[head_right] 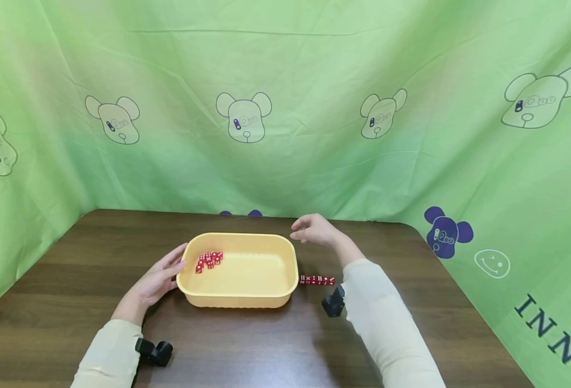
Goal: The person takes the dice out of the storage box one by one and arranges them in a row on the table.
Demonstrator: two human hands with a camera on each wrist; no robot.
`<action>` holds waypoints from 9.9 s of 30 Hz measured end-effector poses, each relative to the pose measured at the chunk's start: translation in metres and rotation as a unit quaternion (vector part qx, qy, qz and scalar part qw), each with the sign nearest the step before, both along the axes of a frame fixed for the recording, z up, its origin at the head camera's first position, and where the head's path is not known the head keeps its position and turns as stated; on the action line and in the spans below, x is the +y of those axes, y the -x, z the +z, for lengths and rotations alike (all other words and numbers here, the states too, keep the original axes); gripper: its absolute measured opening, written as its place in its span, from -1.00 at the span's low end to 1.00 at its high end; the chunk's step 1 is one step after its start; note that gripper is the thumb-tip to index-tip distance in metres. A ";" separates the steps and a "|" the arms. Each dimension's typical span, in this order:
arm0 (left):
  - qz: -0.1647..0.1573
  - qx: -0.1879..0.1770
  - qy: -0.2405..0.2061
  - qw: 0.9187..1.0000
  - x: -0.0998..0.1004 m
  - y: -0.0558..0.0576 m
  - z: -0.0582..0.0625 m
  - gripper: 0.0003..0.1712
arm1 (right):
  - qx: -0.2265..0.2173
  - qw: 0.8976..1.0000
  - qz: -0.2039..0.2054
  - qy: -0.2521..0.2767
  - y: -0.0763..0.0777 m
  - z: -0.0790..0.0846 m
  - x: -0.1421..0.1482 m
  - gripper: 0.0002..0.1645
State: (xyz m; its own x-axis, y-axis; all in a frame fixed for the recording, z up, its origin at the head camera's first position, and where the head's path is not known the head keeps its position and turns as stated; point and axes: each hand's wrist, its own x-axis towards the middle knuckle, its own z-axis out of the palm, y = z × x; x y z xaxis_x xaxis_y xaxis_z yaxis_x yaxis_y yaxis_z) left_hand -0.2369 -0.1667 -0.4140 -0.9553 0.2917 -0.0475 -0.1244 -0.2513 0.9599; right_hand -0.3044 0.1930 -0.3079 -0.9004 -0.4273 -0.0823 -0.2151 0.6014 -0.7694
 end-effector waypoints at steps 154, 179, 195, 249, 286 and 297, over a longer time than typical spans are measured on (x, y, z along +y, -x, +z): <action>0.004 -0.002 0.014 1.000 -0.003 0.005 0.000 -0.36 | -0.021 0.999 -0.011 -0.024 -0.007 -0.084 -0.174 -0.89; 0.003 -0.006 0.008 1.000 -0.002 0.004 -0.002 -0.37 | 0.058 0.997 0.035 -0.036 0.014 -0.082 -0.160 -0.87; 0.002 -0.005 0.005 1.000 -0.002 0.004 -0.001 -0.37 | 0.087 0.996 0.020 -0.014 -0.003 -0.023 -0.113 -0.92; 0.000 -0.007 0.015 1.000 -0.001 0.003 -0.002 -0.38 | 0.055 0.995 -0.084 0.015 -0.043 -0.069 0.096 -0.78; 0.002 -0.006 0.008 1.000 -0.001 0.002 -0.002 -0.38 | 0.039 0.997 -0.056 0.021 -0.047 -0.095 0.093 -0.85; 0.003 -0.008 0.009 1.000 -0.001 0.003 -0.001 -0.38 | 0.039 0.998 -0.050 0.022 -0.048 -0.093 0.095 -0.79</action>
